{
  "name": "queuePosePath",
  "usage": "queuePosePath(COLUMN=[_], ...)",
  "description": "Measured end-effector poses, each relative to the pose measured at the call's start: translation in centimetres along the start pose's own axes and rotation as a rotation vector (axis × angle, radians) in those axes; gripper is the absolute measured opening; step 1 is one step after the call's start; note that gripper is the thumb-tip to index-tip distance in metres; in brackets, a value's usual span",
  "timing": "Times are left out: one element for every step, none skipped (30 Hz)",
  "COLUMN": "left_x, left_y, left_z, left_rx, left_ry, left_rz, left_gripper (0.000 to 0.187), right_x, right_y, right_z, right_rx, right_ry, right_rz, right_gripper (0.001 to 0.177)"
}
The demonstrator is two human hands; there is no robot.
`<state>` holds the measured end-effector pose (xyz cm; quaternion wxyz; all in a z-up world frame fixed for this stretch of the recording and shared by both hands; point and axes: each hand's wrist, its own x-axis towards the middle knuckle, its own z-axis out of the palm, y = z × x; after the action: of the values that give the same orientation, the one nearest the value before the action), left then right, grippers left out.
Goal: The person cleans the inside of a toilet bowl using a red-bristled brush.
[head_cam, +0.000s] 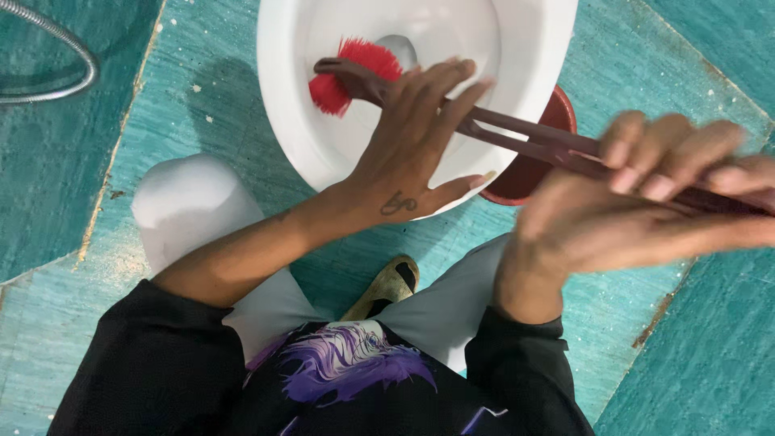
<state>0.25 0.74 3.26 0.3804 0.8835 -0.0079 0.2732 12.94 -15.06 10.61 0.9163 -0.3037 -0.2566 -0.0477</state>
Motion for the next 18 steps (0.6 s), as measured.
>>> queuePosePath(left_x=[-0.1, -0.1, -0.1, -0.3, -0.6, -0.7, -0.8, -0.9, -1.0, -1.0, -1.0, -1.1, -1.1, -1.1, -1.1, -1.0, -1.1, -1.2], left_y=[0.0, -0.1, -0.2, -0.1, 0.0, 0.0, 0.0, 0.0, -0.1, -0.3, -0.6, -0.5, -0.5, -0.5, -0.6, -0.8, -1.0, -1.0], left_z=[0.3, 0.5, 0.6, 0.7, 0.7, 0.7, 0.8, 0.8, 0.8, 0.9, 0.8, 1.0, 1.2, 1.4, 1.3, 1.2, 1.0, 1.0], left_rx=[0.0, -0.009, -0.018, -0.02, -0.003, 0.018, 0.018, 0.043, 0.057, 0.069, 0.056, 0.048, 0.04, 0.03, 0.021, 0.018, 0.036, 0.044], left_ry=[0.001, 0.02, 0.039, 0.034, 0.038, 0.044, 0.039, 0.078, 0.097, 0.116, 0.09, 0.075, 0.06, 0.065, 0.07, 0.07, 0.094, 0.106], left_rz=[0.002, -0.025, -0.052, -0.049, -0.043, -0.04, -0.04, -0.027, -0.022, -0.012, -0.04, -0.055, -0.071, -0.077, -0.083, -0.079, -0.047, -0.038], left_gripper=[0.086, 0.087, 0.087, 0.087, 0.085, 0.084, 0.084, 0.08, 0.078, 0.076, 0.075, 0.074, 0.073, 0.075, 0.077, 0.077, 0.075, 0.074], right_x=[-0.6, -1.0, -1.4, -1.8, -2.1, -2.4, -2.4, -2.4, -2.5, -2.1, -2.0, -2.1, -2.2, -2.7, -3.2, -3.9, -4.3, -3.9], right_y=[0.9, 1.2, 1.5, 1.2, 0.8, 0.5, 0.0, 0.3, 0.6, 2.2, 2.8, 3.2, 3.2, 3.3, 3.3, 2.8, 2.6, 3.0], right_z=[0.3, 0.8, 1.3, 1.8, 2.2, 2.7, 3.0, 3.1, 3.2, 3.0, 2.9, 2.8, 2.6, 2.7, 2.9, 3.2, 3.3, 3.2], right_rx=[-0.13, -0.194, -0.258, -0.235, -0.224, -0.21, -0.214, -0.214, -0.213, -0.186, -0.172, -0.159, -0.11, -0.082, -0.054, -0.046, -0.038, -0.038], right_ry=[-0.041, -0.059, -0.075, -0.054, -0.04, -0.026, -0.095, -0.13, -0.165, -0.216, -0.24, -0.262, -0.253, -0.245, -0.235, -0.314, -0.393, -0.393], right_rz=[-0.017, -0.03, -0.045, -0.011, 0.003, 0.022, 0.025, 0.029, 0.034, -0.028, -0.061, -0.09, 0.016, 0.066, 0.116, 0.089, 0.062, 0.069], right_gripper=[0.058, 0.059, 0.06, 0.062, 0.063, 0.064, 0.066, 0.067, 0.068, 0.067, 0.066, 0.066, 0.063, 0.061, 0.059, 0.055, 0.051, 0.051])
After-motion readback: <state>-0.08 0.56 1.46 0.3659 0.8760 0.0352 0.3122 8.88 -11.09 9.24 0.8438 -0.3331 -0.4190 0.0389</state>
